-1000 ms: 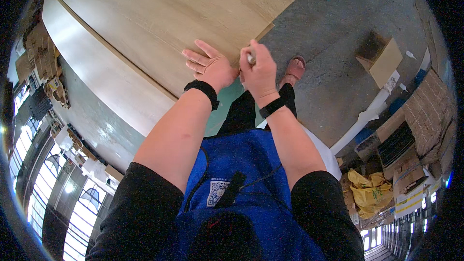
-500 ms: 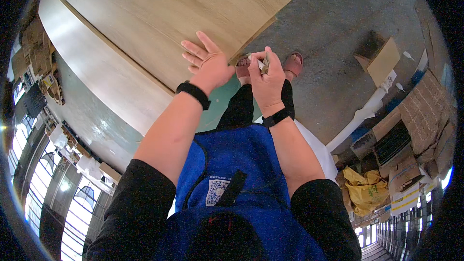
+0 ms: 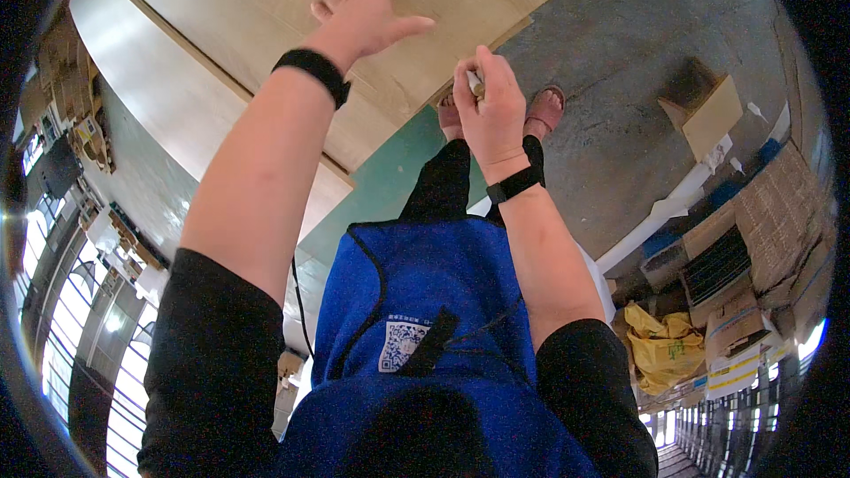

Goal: The recorder is marking and organizing large curved wooden furniture panels in a factory setting.

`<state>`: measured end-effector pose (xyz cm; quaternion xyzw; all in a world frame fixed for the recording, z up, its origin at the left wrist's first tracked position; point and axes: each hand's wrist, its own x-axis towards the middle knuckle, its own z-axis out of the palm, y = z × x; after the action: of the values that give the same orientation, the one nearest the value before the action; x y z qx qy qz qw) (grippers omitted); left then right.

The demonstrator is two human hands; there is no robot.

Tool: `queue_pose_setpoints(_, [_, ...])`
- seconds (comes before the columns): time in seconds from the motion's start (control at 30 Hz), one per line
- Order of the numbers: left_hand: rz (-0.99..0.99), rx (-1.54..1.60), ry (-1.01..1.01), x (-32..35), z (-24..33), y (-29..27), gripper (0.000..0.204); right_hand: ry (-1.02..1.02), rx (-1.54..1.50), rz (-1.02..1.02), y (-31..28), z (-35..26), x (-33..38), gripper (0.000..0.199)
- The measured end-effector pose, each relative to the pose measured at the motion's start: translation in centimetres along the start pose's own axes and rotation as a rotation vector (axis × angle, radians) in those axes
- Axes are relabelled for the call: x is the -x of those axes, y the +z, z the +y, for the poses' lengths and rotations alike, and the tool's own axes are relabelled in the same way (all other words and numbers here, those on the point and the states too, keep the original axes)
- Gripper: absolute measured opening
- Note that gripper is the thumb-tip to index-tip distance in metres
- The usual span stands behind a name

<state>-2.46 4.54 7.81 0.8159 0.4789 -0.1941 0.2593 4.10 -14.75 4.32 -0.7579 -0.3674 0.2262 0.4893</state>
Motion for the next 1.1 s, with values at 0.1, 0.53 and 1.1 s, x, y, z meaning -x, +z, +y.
queue_pose_setpoints(0.1, [-0.195, -0.014, -0.155, -0.2, 1.7, -1.8, 0.139, -0.056, 0.132, -0.002, 0.2, -0.1, -0.1, 0.026])
queue_pose_setpoints(0.53, [-0.241, -0.217, -0.195, -0.7, 1.9, -1.3, 0.137, 0.077, 0.036, -0.055, -0.5, -0.4, 1.3, 0.027])
queue_pose_setpoints(1.1, [-0.332, -0.238, -0.231, -0.9, 1.8, -1.1, 0.148, 0.077, 0.038, -0.023, 0.0, -0.8, 2.2, 0.031])
